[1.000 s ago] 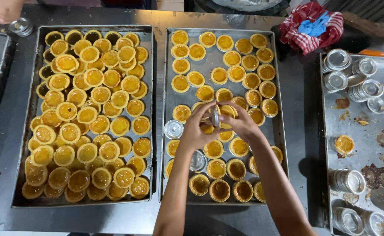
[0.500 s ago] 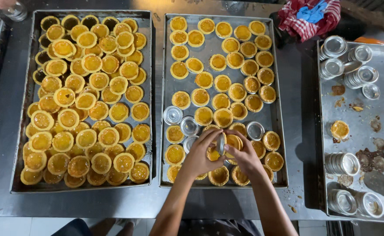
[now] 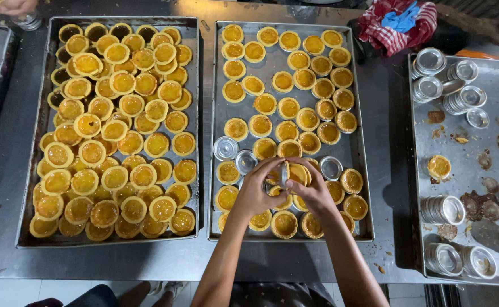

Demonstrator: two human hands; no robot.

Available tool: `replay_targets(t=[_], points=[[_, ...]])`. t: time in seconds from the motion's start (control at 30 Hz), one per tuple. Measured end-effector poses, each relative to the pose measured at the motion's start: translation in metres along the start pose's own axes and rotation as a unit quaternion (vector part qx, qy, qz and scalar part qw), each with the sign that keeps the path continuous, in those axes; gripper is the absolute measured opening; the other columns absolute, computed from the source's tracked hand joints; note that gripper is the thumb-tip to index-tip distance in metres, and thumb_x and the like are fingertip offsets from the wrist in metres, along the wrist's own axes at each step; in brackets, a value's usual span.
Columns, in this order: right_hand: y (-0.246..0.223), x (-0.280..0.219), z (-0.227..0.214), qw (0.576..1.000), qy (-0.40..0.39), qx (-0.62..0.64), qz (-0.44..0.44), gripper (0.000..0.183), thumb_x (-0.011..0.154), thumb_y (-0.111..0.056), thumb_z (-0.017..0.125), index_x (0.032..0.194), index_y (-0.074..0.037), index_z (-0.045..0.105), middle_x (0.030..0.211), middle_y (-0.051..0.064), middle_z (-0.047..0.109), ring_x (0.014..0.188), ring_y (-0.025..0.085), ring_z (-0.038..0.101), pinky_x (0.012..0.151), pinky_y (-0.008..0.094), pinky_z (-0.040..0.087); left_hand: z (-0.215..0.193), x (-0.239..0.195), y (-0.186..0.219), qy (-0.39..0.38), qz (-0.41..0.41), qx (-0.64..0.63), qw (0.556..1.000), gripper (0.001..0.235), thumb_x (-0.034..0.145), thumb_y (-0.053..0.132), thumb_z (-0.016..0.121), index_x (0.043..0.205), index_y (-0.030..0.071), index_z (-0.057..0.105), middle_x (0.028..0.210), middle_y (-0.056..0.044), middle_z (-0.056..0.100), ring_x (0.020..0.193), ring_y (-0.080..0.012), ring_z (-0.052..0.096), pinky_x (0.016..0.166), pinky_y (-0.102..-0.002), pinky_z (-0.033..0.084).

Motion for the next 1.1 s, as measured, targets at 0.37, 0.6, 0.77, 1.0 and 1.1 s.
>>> replay_targets(t=[0.37, 0.6, 0.77, 1.0, 1.1], points=[[0.005, 0.013, -0.013, 0.999, -0.015, -0.003, -0.037, 0.067, 0.069, -0.009, 0.087, 0.131, 0.001, 0.064, 0.092, 0.018, 0.064, 0.077, 0.020, 0.065, 0.061, 0.034, 0.062, -0.006, 0.005, 0.011, -0.004, -0.024, -0.021, 0.999, 0.070, 0.069, 0.015, 0.086, 0.133, -0.003, 0.064, 0.125, -0.027, 0.068, 0.108, -0.0447, 0.069, 0.085, -0.052, 0.061], [0.001, 0.013, -0.005, 0.999, -0.022, -0.002, -0.040, 0.064, 0.069, -0.004, 0.087, 0.129, 0.001, 0.065, 0.088, 0.015, 0.059, 0.076, 0.019, 0.061, 0.061, 0.032, 0.056, -0.009, 0.006, 0.013, -0.022, -0.075, -0.052, 0.996, 0.072, 0.069, 0.019, 0.092, 0.130, -0.007, 0.065, 0.121, -0.029, 0.069, 0.108, -0.0436, 0.069, 0.092, -0.050, 0.058], [-0.010, 0.015, -0.004, 0.998, -0.028, -0.036, -0.051, 0.064, 0.067, -0.005, 0.087, 0.127, -0.001, 0.067, 0.087, 0.014, 0.059, 0.076, 0.017, 0.060, 0.062, 0.031, 0.055, -0.014, 0.010, 0.020, -0.032, -0.086, -0.020, 0.996, 0.071, 0.072, 0.023, 0.092, 0.130, -0.007, 0.065, 0.120, -0.029, 0.069, 0.106, -0.0423, 0.069, 0.093, -0.050, 0.057], [0.002, 0.019, -0.001, 0.999, -0.023, -0.021, -0.033, 0.062, 0.068, -0.004, 0.087, 0.126, -0.001, 0.067, 0.096, 0.015, 0.061, 0.084, 0.019, 0.060, 0.073, 0.034, 0.055, -0.019, 0.008, 0.020, -0.034, -0.087, -0.022, 0.995, 0.074, 0.071, 0.023, 0.093, 0.131, -0.007, 0.063, 0.116, -0.027, 0.069, 0.106, -0.0423, 0.068, 0.093, -0.050, 0.058], [0.008, 0.020, 0.000, 0.999, -0.021, -0.003, -0.030, 0.061, 0.068, -0.001, 0.087, 0.125, 0.001, 0.066, 0.097, 0.016, 0.062, 0.086, 0.020, 0.062, 0.075, 0.034, 0.056, -0.019, 0.008, 0.017, -0.023, -0.079, -0.019, 0.996, 0.074, 0.074, 0.024, 0.092, 0.133, -0.006, 0.060, 0.118, -0.028, 0.067, 0.108, -0.0438, 0.067, 0.093, -0.053, 0.058]])
Point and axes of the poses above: each hand's wrist, its own x-axis towards the middle knuckle, its own z-axis out of the palm, y = z × x, the point moved 2 cm from there along x, towards the middle knuckle
